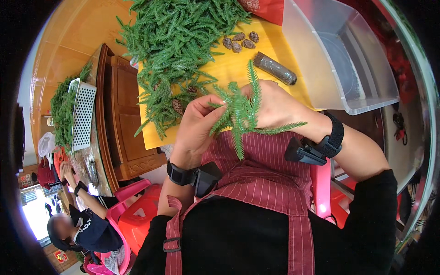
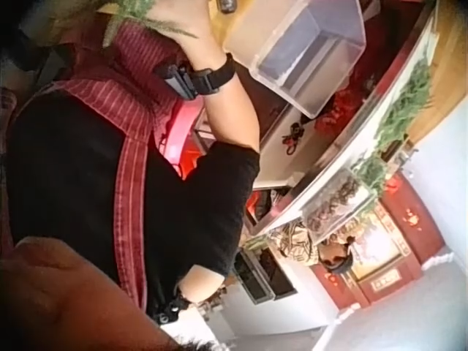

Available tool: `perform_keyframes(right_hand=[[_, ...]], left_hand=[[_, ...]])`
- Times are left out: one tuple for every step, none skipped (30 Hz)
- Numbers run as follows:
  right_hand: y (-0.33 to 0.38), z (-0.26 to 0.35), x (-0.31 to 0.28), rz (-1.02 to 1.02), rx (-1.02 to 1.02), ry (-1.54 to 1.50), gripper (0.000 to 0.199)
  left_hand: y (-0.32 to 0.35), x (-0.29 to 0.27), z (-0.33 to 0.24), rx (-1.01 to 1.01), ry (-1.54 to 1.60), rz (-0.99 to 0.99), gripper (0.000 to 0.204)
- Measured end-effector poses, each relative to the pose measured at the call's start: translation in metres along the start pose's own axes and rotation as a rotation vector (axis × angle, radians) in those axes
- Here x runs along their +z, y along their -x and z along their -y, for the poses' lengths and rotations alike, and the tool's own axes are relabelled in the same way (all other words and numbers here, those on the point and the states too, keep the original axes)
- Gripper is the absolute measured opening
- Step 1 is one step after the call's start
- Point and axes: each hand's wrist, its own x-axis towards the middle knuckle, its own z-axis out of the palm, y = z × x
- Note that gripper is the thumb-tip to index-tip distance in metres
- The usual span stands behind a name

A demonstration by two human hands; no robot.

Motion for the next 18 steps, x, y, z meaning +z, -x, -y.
perform_keyframes(right_hand=[[-0.001,0.001,0.001,-0.026,-0.005,0.094,0.029],[-0.001,0.002,0.001,-0.053,-0.009,0.188,0.030],[-0.001,-0.001,0.001,-0.054,-0.007,0.188,0.030],[-0.003,-0.004,0.002,-0.035,-0.003,0.194,0.029],[-0.004,-0.007,0.001,-0.017,0.002,0.200,0.029],[-0.004,-0.008,-0.001,-0.018,0.003,0.201,0.029],[-0.004,-0.009,-0.004,0.057,0.040,0.098,0.029],[-0.003,-0.010,-0.006,0.132,0.077,-0.006,0.030],[-0.002,-0.011,-0.006,0.133,0.076,-0.007,0.030],[0.000,-0.011,-0.006,0.171,0.072,-0.190,0.028],[0.001,-0.012,-0.005,0.209,0.069,-0.375,0.027],[0.001,-0.009,-0.004,0.209,0.068,-0.374,0.027],[0.002,-0.005,-0.004,0.200,0.105,-0.436,0.025],[0.002,-0.003,-0.003,0.190,0.143,-0.499,0.024],[0.001,-0.008,-0.005,0.246,0.099,-0.589,0.022],[0.005,-0.010,-0.007,0.246,0.097,-0.588,0.022],[0.009,-0.009,-0.009,0.202,0.133,-0.726,0.022],[0.010,-0.008,-0.008,0.161,0.169,-0.864,0.021]], left_hand=[[0.000,-0.001,0.001,0.011,-0.009,0.013,0.004],[0.000,0.000,0.001,0.010,-0.008,0.012,0.004],[0.000,0.003,0.001,0.032,-0.004,0.003,0.004],[0.000,0.005,0.000,0.055,0.001,-0.007,0.005],[0.000,0.006,0.000,0.053,0.002,-0.005,0.005],[0.000,0.006,-0.001,0.046,0.007,-0.007,0.005],[0.001,0.007,-0.002,0.039,0.012,-0.009,0.006],[0.001,0.006,-0.006,0.038,0.012,-0.008,0.006],[0.002,0.003,-0.012,-0.027,0.007,0.043,0.006],[0.003,0.001,-0.015,-0.094,0.001,0.094,0.006],[0.004,0.000,-0.015,-0.095,0.001,0.092,0.006],[0.003,-0.001,-0.014,-0.078,0.044,0.094,0.007],[0.002,-0.002,-0.013,-0.061,0.087,0.096,0.008],[0.003,-0.002,-0.012,-0.062,0.088,0.095,0.008],[0.004,0.000,-0.012,-0.034,0.173,0.063,0.010],[0.005,0.003,-0.012,-0.006,0.259,0.030,0.012],[0.004,0.004,-0.009,-0.005,0.258,0.031,0.012],[0.001,0.003,-0.004,-0.006,0.293,-0.029,0.012]])
